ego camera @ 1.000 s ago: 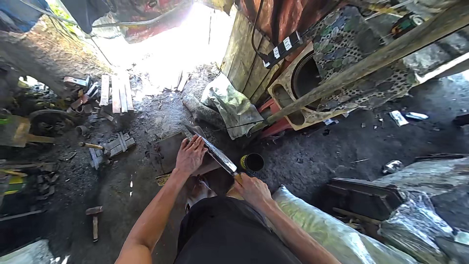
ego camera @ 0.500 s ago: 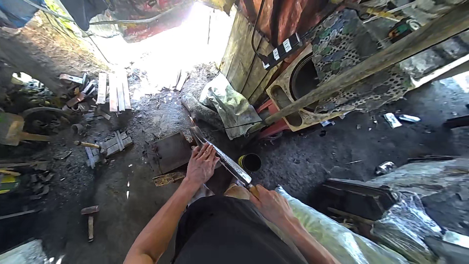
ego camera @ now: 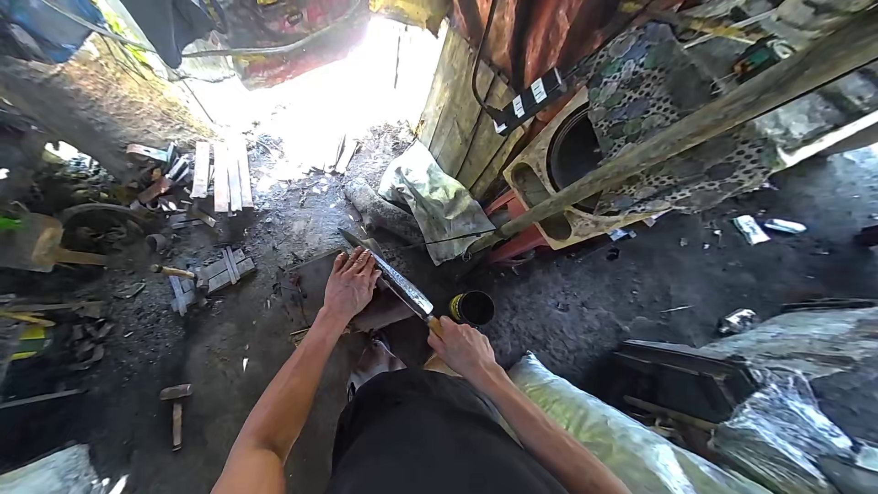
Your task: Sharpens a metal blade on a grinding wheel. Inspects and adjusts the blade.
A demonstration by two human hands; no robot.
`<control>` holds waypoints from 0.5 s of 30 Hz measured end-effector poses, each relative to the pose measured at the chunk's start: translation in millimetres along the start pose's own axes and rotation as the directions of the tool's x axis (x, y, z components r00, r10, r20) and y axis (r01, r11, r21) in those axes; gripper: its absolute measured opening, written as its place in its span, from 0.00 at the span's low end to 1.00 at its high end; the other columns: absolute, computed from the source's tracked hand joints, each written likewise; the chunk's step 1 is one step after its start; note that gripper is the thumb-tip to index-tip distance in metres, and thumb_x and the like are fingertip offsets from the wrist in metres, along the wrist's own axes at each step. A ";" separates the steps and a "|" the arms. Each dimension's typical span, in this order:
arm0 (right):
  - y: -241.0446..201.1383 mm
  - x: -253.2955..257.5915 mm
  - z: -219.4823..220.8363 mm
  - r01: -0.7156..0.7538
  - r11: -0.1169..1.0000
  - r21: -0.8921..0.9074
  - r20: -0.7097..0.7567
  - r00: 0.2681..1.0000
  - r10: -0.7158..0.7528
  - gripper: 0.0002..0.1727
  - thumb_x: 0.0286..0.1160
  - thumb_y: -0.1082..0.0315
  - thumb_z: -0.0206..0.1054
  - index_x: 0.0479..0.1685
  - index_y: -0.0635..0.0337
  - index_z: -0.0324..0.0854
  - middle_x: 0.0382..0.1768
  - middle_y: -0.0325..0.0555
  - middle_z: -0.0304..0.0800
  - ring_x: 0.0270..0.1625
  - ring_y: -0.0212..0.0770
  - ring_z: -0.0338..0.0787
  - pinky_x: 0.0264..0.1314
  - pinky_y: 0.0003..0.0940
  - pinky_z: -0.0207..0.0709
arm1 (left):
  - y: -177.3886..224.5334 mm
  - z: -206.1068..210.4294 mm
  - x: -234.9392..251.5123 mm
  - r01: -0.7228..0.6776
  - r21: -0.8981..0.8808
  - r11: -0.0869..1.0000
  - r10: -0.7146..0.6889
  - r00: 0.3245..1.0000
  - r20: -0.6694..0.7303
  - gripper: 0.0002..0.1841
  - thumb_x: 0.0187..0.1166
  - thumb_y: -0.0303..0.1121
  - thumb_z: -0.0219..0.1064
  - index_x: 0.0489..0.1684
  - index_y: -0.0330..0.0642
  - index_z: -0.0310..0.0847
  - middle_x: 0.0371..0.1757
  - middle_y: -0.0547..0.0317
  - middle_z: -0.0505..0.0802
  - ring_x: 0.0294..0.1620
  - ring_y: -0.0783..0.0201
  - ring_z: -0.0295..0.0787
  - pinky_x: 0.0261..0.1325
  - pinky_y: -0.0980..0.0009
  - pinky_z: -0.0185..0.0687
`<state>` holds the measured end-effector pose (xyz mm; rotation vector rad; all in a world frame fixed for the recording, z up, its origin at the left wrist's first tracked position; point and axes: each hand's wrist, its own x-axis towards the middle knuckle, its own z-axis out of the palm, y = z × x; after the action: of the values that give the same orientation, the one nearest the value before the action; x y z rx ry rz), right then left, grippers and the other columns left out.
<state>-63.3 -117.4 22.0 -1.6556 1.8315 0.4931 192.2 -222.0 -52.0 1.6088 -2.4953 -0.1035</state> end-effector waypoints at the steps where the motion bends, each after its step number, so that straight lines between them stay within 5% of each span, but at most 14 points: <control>1: 0.9 -0.4 0.0 0.000 1.000 -0.004 0.001 1.000 0.000 0.25 0.83 0.42 0.51 0.53 0.52 0.81 0.41 0.52 0.94 0.50 0.56 0.95 0.46 0.59 0.85 | 0.9 0.0 -0.2 0.001 0.002 1.000 -0.001 1.000 0.003 0.28 0.94 0.51 0.43 0.77 0.49 0.82 0.83 0.62 0.82 0.90 0.59 0.66 0.91 0.49 0.55; 15: 67.7 -84.9 -2.4 -0.116 0.990 -0.075 0.019 0.993 0.118 0.26 0.81 0.39 0.54 0.52 0.50 0.83 0.37 0.52 0.94 0.45 0.57 0.96 0.43 0.59 0.86 | 88.5 -4.5 -29.6 -0.052 -0.200 0.978 0.045 0.998 -0.037 0.27 0.94 0.52 0.44 0.75 0.52 0.84 0.80 0.64 0.85 0.87 0.62 0.71 0.91 0.50 0.57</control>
<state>-127.8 -45.1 71.2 -1.5893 1.9225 0.6347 125.6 -158.2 -37.4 1.4567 -2.4098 -0.3102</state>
